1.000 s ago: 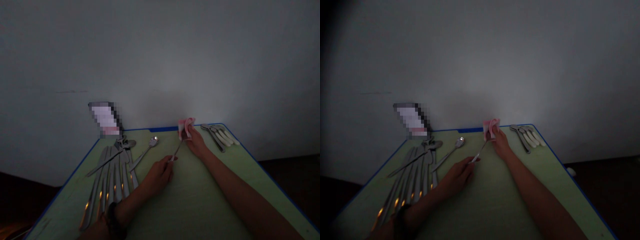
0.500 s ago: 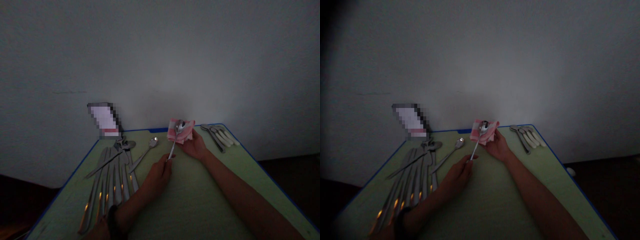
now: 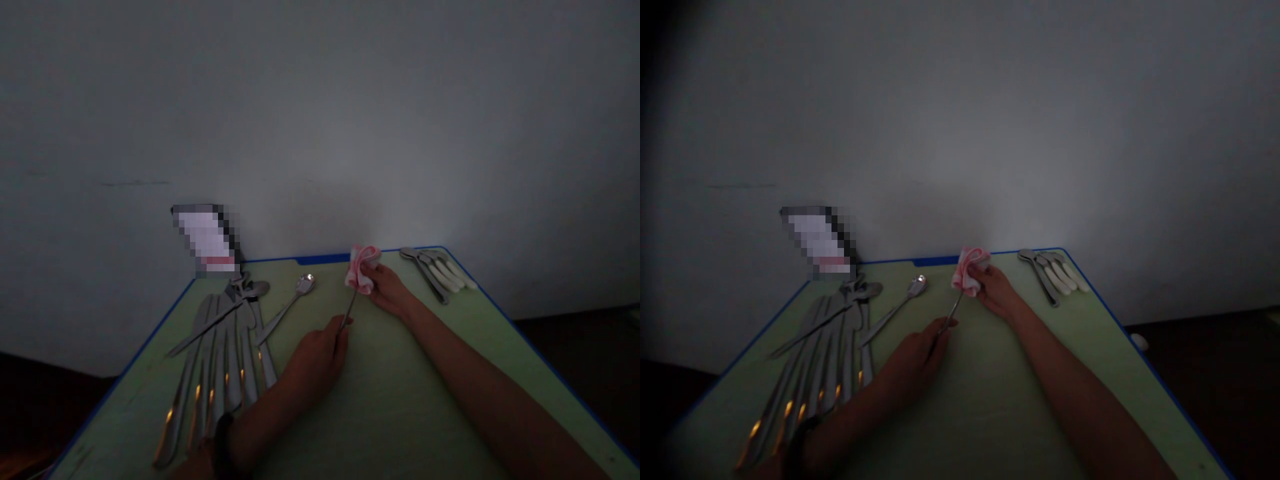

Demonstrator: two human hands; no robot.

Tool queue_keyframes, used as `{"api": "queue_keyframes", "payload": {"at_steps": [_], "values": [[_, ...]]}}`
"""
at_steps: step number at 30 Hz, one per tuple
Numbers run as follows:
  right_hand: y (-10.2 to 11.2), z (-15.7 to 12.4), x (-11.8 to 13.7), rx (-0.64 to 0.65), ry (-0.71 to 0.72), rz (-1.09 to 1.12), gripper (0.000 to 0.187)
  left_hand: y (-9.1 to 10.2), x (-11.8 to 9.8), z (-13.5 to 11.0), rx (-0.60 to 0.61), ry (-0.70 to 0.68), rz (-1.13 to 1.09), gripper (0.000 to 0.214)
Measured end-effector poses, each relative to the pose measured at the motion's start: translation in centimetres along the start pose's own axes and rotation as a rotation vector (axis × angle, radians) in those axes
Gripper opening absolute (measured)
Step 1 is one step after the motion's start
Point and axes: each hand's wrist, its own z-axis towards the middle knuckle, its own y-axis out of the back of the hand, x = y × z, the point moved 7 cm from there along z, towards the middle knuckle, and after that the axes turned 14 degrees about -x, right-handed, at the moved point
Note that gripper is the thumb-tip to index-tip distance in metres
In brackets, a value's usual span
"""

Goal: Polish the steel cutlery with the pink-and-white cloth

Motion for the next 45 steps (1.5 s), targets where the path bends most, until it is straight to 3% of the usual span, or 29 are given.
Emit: {"api": "queue_keyframes", "payload": {"at_steps": [6,11,16,21,28,32,36,41,45], "values": [[-0.2,0.1,0.1,-0.054,0.044,0.040,0.023,0.0,0.2,0.2,-0.022,-0.031,-0.038,0.034],[0.8,0.7,0.0,-0.193,0.071,0.191,0.026,0.1,-0.1,0.5,0.006,-0.044,-0.123,0.037],[1.4,1.1,0.1,-0.189,0.061,0.252,0.023,0.2,-0.2,0.6,0.044,-0.015,-0.165,0.038],[1.9,0.9,0.8,-0.239,0.147,0.238,0.018,0.1,0.4,0.8,0.050,-0.010,-0.188,0.037],[0.4,0.2,0.9,-0.060,-0.003,0.220,0.021,0.2,0.3,0.5,0.093,-0.027,-0.219,0.038],[0.3,0.2,0.9,-0.044,-0.060,0.316,0.029,0.2,0.4,0.6,0.088,0.002,-0.265,0.038],[0.4,0.8,0.7,-0.074,-0.015,0.364,0.024,0.4,0.6,0.9,0.032,0.023,-0.284,0.037],[1.2,1.3,1.1,-0.183,0.159,0.353,0.020,0.7,0.7,1.0,-0.010,0.035,-0.249,0.039],[1.0,1.1,0.9,-0.132,0.123,0.272,0.022,0.9,0.6,1.1,-0.044,0.013,-0.244,0.037]]}}
